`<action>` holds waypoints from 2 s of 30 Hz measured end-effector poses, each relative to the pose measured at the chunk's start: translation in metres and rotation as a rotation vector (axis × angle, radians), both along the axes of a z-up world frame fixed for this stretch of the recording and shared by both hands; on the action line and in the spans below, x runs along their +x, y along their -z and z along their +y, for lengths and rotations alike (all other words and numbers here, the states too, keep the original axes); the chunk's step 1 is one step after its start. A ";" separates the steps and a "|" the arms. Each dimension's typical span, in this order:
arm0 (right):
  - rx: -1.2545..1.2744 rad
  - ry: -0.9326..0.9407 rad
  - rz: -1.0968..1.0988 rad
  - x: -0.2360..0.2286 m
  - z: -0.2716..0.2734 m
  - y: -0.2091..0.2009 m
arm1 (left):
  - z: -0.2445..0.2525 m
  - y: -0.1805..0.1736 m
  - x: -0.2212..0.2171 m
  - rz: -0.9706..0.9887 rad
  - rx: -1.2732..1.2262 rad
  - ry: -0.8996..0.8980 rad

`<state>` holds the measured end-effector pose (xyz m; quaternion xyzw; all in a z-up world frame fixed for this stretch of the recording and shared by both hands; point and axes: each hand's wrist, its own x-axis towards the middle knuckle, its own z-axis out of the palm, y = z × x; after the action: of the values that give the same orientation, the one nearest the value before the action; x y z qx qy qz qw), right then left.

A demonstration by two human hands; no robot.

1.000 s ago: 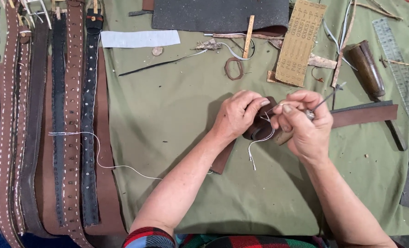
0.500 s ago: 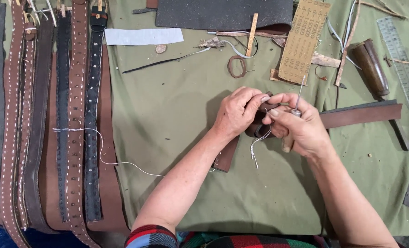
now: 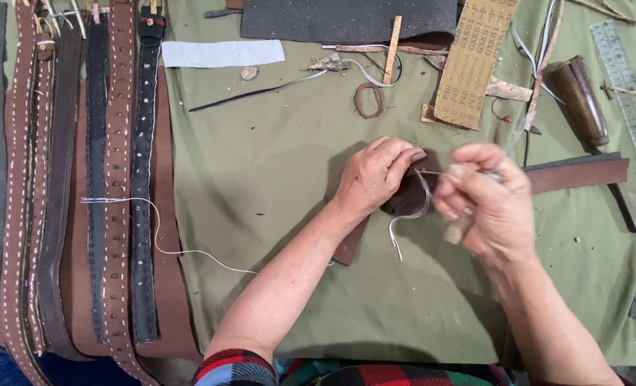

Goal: Hand-stitching a leather belt using an awl and thread on a workshop table.

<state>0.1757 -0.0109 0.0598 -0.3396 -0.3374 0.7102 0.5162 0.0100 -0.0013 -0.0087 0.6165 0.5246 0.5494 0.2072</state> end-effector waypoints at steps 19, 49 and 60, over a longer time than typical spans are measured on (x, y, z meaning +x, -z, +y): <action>0.046 -0.171 -0.092 0.009 0.010 -0.006 | -0.002 -0.007 -0.007 0.028 0.013 0.065; 0.328 0.349 -0.441 0.257 0.035 0.078 | 0.010 -0.001 -0.021 -0.077 -0.130 0.016; 0.600 0.280 -1.515 0.242 -0.018 0.053 | 0.014 -0.027 -0.044 -0.461 -0.600 0.218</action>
<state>0.4179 -0.0288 0.0063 -0.6130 -0.7238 0.0975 0.3014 -0.0342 0.0131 0.0186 0.4410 0.5330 0.4704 0.5479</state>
